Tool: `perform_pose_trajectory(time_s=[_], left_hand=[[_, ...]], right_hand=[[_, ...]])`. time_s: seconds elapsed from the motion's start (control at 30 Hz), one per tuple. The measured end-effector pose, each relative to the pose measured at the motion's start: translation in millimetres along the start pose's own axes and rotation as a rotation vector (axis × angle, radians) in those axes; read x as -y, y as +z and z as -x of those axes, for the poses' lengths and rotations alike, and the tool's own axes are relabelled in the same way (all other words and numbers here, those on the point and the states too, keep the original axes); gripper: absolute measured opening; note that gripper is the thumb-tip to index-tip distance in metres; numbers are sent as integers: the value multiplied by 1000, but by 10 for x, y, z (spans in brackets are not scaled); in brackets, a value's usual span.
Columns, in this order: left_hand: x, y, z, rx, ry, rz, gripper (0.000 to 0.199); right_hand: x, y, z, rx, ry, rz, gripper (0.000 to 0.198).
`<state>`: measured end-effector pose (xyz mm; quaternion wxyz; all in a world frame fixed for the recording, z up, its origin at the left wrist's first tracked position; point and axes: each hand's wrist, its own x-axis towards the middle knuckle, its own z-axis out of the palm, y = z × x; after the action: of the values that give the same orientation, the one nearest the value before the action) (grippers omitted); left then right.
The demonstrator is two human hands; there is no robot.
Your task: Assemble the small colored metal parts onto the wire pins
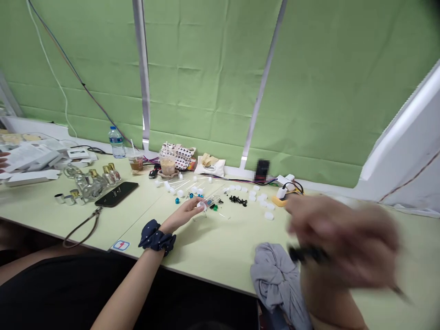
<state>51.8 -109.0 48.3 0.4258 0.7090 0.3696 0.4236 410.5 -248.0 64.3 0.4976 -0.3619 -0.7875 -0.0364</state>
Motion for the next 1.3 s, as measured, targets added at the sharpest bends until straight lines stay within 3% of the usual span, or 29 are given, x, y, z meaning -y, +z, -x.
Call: perform_pose_trajectory(time_s=[0.1,0.13,0.2,0.3,0.47,0.6,0.77,0.9,1.03,1.3], left_hand=[[-61,9,154,-33,32,36,38],[-74,21,195,-45,29,39,37],[-84,58,259,-59,26,48,37],[-86,139,332,-49,30,72,36],[-147,329,496,-75,17,118,32],[-141,509,606,-93,-39,177,33],[2,615,601,-62,-75,368,34],[64,588,580,-23,-82,542,34],[64,573,588,-25,-85,595,33],[46,593,595,-31,-61,602,31]], right_hand=[[122,548,-1440,69,225,-617,26],[113,715,-1735,82,285,-727,24],[32,986,-2007,57,415,-853,25],[-123,1231,-1926,48,534,-943,27],[-164,1429,-1750,225,506,-920,27],[-164,1558,-1758,285,540,-932,33],[-278,1534,-1767,489,693,-1104,36],[-318,1414,-1800,581,603,-1255,43],[-292,1422,-1814,557,609,-1331,35],[-300,1679,-1726,312,639,-1190,31]])
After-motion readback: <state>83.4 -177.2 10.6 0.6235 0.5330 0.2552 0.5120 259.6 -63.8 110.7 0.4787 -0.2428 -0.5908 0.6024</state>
